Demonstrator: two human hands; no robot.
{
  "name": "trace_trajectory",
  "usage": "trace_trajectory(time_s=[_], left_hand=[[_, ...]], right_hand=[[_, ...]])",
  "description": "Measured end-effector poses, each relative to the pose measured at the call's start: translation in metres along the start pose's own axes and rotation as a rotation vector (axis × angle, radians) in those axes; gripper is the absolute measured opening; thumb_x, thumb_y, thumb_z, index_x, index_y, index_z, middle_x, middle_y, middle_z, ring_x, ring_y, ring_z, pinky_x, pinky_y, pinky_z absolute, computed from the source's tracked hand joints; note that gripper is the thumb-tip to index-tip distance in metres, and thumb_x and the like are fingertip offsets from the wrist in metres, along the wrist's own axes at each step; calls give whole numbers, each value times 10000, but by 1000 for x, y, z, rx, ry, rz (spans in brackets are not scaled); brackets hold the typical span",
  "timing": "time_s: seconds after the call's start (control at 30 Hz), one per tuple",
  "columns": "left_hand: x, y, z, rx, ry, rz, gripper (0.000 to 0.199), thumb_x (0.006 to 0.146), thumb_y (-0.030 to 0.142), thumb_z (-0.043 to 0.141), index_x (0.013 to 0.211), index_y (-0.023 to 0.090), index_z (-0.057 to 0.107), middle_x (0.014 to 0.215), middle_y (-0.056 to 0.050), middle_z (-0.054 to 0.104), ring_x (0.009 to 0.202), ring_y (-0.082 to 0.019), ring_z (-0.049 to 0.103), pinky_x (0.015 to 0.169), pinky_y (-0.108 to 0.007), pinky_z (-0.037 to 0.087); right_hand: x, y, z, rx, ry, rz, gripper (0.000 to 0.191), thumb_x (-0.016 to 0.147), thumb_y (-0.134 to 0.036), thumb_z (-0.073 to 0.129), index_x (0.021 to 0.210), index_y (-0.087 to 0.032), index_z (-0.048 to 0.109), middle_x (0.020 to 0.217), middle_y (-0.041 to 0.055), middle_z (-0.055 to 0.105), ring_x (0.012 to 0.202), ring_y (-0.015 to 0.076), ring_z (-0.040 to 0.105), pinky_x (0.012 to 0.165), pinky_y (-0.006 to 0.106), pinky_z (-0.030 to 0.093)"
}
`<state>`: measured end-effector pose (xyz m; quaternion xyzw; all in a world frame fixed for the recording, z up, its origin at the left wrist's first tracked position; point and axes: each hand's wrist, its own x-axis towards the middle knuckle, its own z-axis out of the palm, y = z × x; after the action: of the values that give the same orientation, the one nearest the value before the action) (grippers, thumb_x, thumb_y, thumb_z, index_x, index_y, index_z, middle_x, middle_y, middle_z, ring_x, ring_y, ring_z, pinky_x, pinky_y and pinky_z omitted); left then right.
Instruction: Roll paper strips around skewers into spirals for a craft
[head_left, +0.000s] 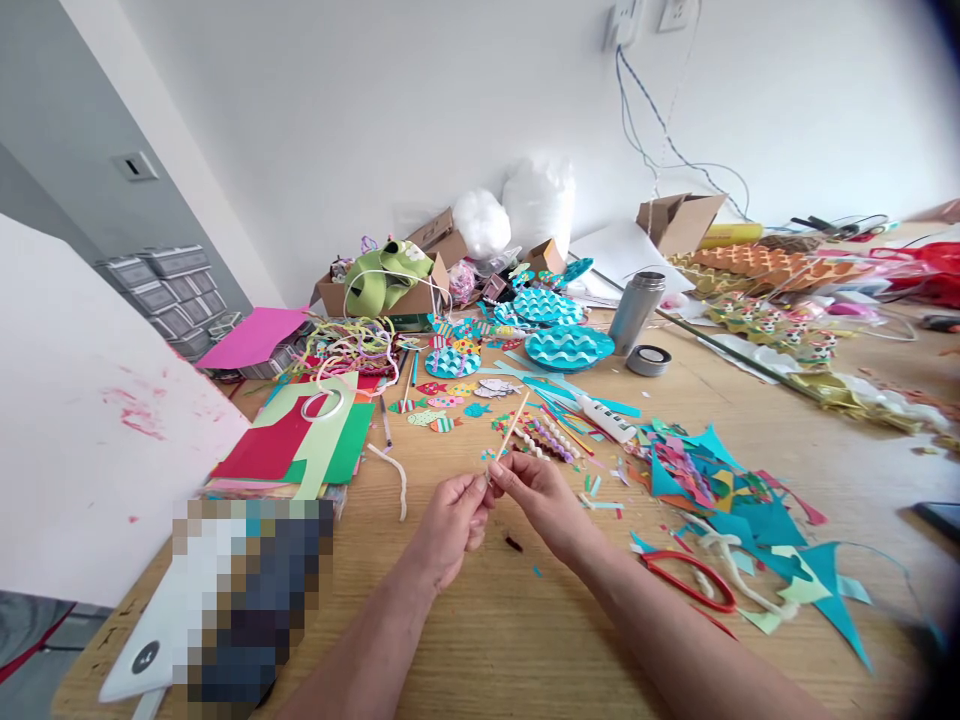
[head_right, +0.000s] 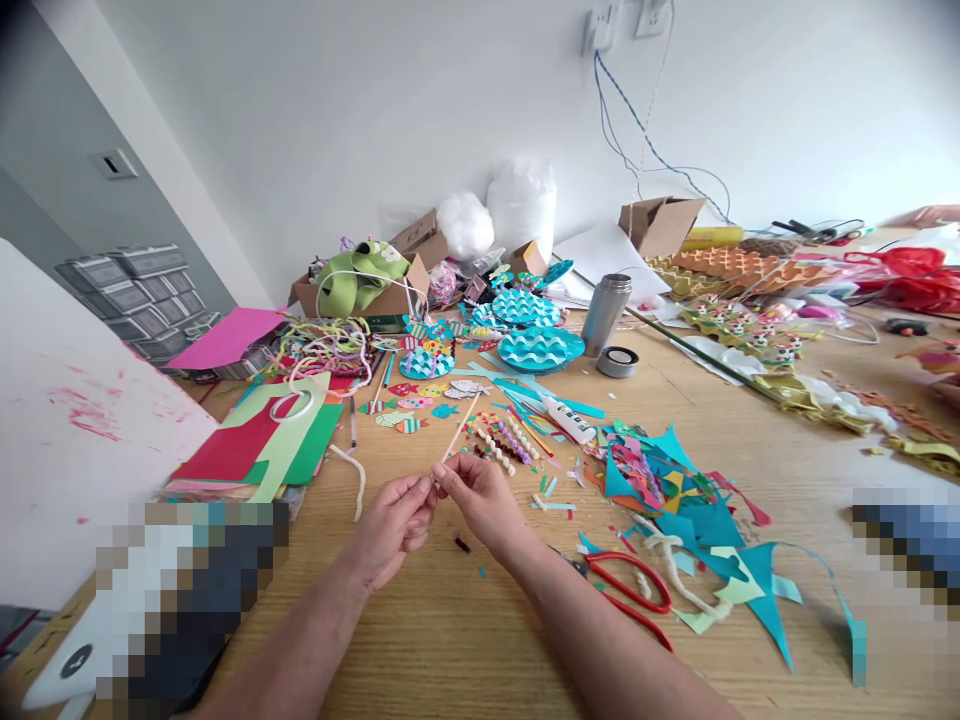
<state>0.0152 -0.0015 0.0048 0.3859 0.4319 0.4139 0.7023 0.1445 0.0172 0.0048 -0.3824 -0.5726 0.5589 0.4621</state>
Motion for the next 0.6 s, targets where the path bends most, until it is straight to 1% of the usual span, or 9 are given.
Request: trace_trajectory(time_s=[0.1, 0.17, 0.27, 0.3, 0.33, 0.4, 0.5, 0.53, 0.6], left_hand=[[0, -3, 0, 107, 29, 55, 328, 752, 458, 542, 623, 167, 464, 462, 81, 302, 387, -40, 171, 403, -207, 115], [0, -6, 0, 240, 79, 169, 296, 771, 398, 540, 591, 169, 485, 478, 52, 347, 425, -68, 257, 433, -218, 174], [1, -9, 1, 432, 180, 368, 215, 753, 278, 578, 571, 177, 527, 541, -2, 455, 534, -115, 378, 500, -231, 232], [1, -9, 2, 460, 201, 399, 202, 747, 259, 585, 569, 178, 533, 556, -12, 474, 558, -123, 394, 512, -232, 238], [1, -9, 2, 459, 207, 399, 205, 744, 258, 587, 565, 177, 531, 558, -14, 476, 560, -123, 396, 511, -231, 237], [0, -6, 3, 367, 169, 305, 250, 754, 313, 573, 560, 171, 509, 520, 6, 431, 499, -100, 350, 472, -225, 211], [0, -2, 2, 115, 60, 67, 310, 753, 430, 548, 609, 164, 483, 464, 67, 316, 397, -50, 184, 408, -211, 108], [-1, 0, 1, 47, 31, 10, 318, 741, 451, 555, 630, 163, 476, 457, 83, 291, 386, -38, 138, 401, -208, 77], [-1, 1, 0, -24, -5, -42, 329, 717, 461, 581, 647, 161, 463, 447, 99, 275, 378, -23, 100, 396, -205, 46]], right_hand=[[0, 4, 1, -23, -8, -7, 432, 749, -588, 511, 639, -171, 530, 581, 10, 557, 563, 136, 518, 568, 259, 427], [0, 7, 1, -106, 18, -33, 429, 771, -574, 490, 624, -172, 523, 570, 11, 546, 549, 135, 500, 546, 256, 409], [-1, 10, 2, -280, 115, -91, 406, 797, -519, 491, 584, -174, 507, 551, 7, 516, 534, 127, 451, 518, 247, 368], [-1, 11, 2, -307, 138, -104, 402, 801, -507, 493, 574, -175, 500, 547, 5, 510, 533, 125, 443, 516, 247, 361], [-1, 11, 2, -309, 145, -111, 403, 804, -505, 490, 570, -177, 494, 546, 4, 510, 532, 126, 446, 519, 247, 362], [-1, 9, 2, -247, 118, -104, 416, 806, -522, 475, 573, -179, 493, 550, 6, 523, 536, 131, 469, 535, 251, 379], [-1, 3, 2, -135, 50, -72, 438, 813, -550, 444, 599, -175, 520, 573, 12, 543, 567, 138, 505, 580, 257, 409], [-1, 1, 2, -113, 37, -68, 445, 820, -551, 430, 605, -174, 527, 583, 14, 547, 583, 139, 511, 598, 257, 414], [-1, -3, 3, -85, 30, -67, 448, 830, -546, 418, 611, -173, 534, 596, 15, 549, 605, 136, 515, 619, 254, 419]])
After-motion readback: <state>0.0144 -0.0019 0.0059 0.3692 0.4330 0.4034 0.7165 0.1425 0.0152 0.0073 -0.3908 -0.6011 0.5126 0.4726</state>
